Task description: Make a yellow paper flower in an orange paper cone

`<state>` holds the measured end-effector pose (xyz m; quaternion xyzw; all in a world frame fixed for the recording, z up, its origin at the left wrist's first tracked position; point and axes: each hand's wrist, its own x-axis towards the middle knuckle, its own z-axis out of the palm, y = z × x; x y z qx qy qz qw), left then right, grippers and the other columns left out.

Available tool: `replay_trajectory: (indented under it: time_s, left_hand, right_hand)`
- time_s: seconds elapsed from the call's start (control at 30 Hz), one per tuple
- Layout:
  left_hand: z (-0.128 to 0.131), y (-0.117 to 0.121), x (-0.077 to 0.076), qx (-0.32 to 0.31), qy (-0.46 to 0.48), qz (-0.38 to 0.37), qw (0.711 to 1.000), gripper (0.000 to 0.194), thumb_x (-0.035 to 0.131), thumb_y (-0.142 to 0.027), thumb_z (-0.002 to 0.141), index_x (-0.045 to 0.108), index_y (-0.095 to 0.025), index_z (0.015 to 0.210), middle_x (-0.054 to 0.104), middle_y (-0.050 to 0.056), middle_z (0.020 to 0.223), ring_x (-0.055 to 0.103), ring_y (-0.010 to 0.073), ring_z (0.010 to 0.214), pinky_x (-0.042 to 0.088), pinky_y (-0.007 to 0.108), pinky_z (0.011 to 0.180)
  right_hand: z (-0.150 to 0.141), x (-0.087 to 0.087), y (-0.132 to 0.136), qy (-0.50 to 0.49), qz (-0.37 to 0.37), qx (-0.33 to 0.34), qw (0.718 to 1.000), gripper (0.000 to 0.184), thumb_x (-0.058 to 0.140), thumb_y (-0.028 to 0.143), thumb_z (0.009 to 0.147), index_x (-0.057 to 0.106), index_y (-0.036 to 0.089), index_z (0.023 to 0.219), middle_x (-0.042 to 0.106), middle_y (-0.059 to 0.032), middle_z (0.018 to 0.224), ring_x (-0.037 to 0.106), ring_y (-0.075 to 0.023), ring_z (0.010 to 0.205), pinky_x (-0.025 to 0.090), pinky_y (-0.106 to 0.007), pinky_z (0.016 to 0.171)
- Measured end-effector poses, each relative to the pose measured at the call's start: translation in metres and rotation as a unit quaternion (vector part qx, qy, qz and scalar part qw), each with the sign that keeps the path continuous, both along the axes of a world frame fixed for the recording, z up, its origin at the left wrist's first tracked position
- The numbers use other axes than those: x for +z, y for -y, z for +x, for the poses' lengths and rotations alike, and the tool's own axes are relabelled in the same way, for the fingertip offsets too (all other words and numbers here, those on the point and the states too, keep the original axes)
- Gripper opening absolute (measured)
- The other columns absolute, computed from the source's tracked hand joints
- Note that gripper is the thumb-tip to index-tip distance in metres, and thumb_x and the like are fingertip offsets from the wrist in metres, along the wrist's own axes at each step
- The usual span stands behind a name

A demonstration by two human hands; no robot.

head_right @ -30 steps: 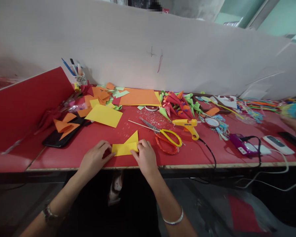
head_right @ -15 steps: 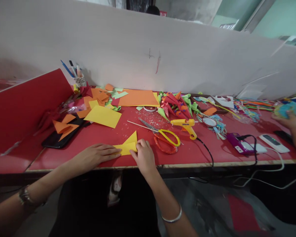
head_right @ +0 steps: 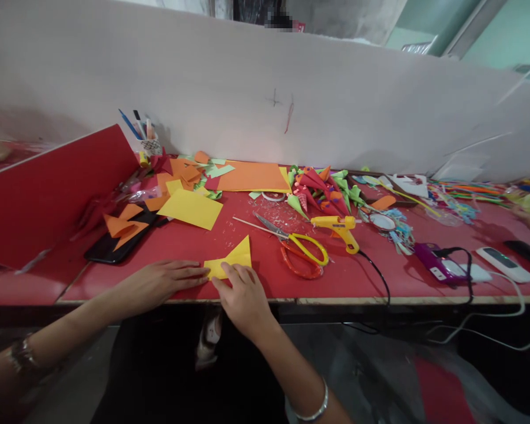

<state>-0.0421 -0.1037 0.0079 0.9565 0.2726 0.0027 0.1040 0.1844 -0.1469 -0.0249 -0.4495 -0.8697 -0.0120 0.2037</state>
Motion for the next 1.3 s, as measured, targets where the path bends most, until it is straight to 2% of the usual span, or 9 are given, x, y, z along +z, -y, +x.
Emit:
replay_trajectory:
  time_s: [0.23,0.6,0.67,0.73,0.83,0.9,1.13,1.2,1.3]
  left_hand:
    - [-0.001,-0.003,0.003,-0.013,-0.016,-0.003,1.000,0.051,0.042,-0.011,0.082,0.034,-0.032,0.129,0.047,-0.004,0.129,0.037,0.0158,0.122,0.029,0.033,0.102]
    - [0.001,-0.003,0.008,-0.012,-0.023,-0.011,1.000,0.046,0.037,-0.011,0.083,0.041,-0.028,0.126,0.047,-0.006,0.129,0.036,0.0176,0.122,0.032,0.034,0.101]
    - [0.001,-0.004,0.008,-0.017,-0.024,-0.007,1.000,0.046,0.037,-0.012,0.083,0.042,-0.028,0.126,0.047,-0.006,0.129,0.038,0.0181,0.120,0.032,0.034,0.100]
    - [0.000,-0.005,0.007,-0.021,-0.021,-0.003,1.000,0.046,0.037,-0.012,0.082,0.042,-0.028,0.126,0.047,-0.005,0.129,0.038,0.0184,0.120,0.033,0.034,0.100]
    - [0.000,-0.002,0.004,-0.010,-0.015,0.009,1.000,0.049,0.039,-0.010,0.080,0.042,-0.029,0.125,0.047,-0.004,0.129,0.040,0.0184,0.118,0.034,0.035,0.098]
    - [0.003,0.004,0.002,0.010,-0.011,0.024,1.000,0.049,0.040,-0.009,0.079,0.042,-0.028,0.124,0.047,-0.003,0.128,0.042,0.0182,0.116,0.035,0.036,0.097]
    - [0.023,0.012,0.012,0.063,0.068,0.104,0.990,0.024,0.038,-0.022,0.086,0.054,-0.019,0.104,0.053,0.007,0.116,0.046,0.0197,0.107,0.036,0.038,0.093]
    - [0.029,0.004,0.017,0.071,0.099,0.106,0.987,0.023,0.038,-0.024,0.087,0.053,-0.018,0.103,0.053,0.007,0.112,0.046,0.0191,0.105,0.039,0.035,0.090]
    - [0.040,-0.008,0.019,0.064,0.105,0.113,0.986,0.022,0.037,-0.022,0.087,0.053,-0.018,0.102,0.054,0.007,0.107,0.048,0.0184,0.100,0.040,0.033,0.087]
  right_hand:
    - [0.034,0.006,-0.002,-0.061,-0.055,-0.047,0.996,0.025,0.048,0.029,0.082,0.062,0.030,0.102,0.049,-0.0049,0.120,0.042,-0.0226,0.108,0.039,-0.039,0.089]
    - [0.079,0.003,-0.007,-0.104,-0.052,-0.082,0.990,0.024,0.046,0.025,0.081,0.065,0.024,0.096,0.051,-0.0060,0.119,0.045,-0.0221,0.110,0.039,-0.040,0.092]
    - [0.076,0.006,-0.012,-0.121,-0.062,-0.085,0.987,0.024,0.044,0.025,0.082,0.064,0.021,0.095,0.053,-0.0071,0.115,0.048,-0.0214,0.107,0.039,-0.039,0.091]
    - [0.068,0.010,-0.019,-0.133,-0.082,-0.078,0.985,0.028,0.044,0.026,0.082,0.057,0.020,0.106,0.053,-0.0076,0.115,0.047,-0.0205,0.108,0.036,-0.038,0.093]
    - [0.051,0.016,-0.032,-0.113,-0.146,-0.032,0.982,0.050,0.050,0.031,0.079,0.037,0.022,0.126,0.049,-0.0069,0.123,0.042,-0.0200,0.115,0.024,-0.043,0.101]
    - [0.041,0.020,-0.041,-0.077,-0.184,-0.010,0.980,0.054,0.053,0.032,0.077,0.035,0.023,0.127,0.049,-0.0068,0.123,0.041,-0.0210,0.116,0.016,-0.047,0.102]
    - [0.033,0.033,-0.064,-0.034,-0.276,0.049,0.959,0.035,0.057,0.025,0.074,0.054,0.023,0.108,0.061,-0.0051,0.107,0.051,-0.0227,0.103,0.024,-0.043,0.094]
    - [0.031,0.038,-0.067,-0.027,-0.266,0.066,0.961,0.022,0.052,0.020,0.077,0.059,0.023,0.098,0.063,-0.0032,0.100,0.053,-0.0206,0.099,0.019,-0.046,0.096]
    - [0.026,0.043,-0.070,-0.015,-0.206,0.088,0.974,0.021,0.048,0.012,0.078,0.064,0.025,0.083,0.059,-0.0006,0.102,0.050,-0.0183,0.102,0.011,-0.049,0.098]
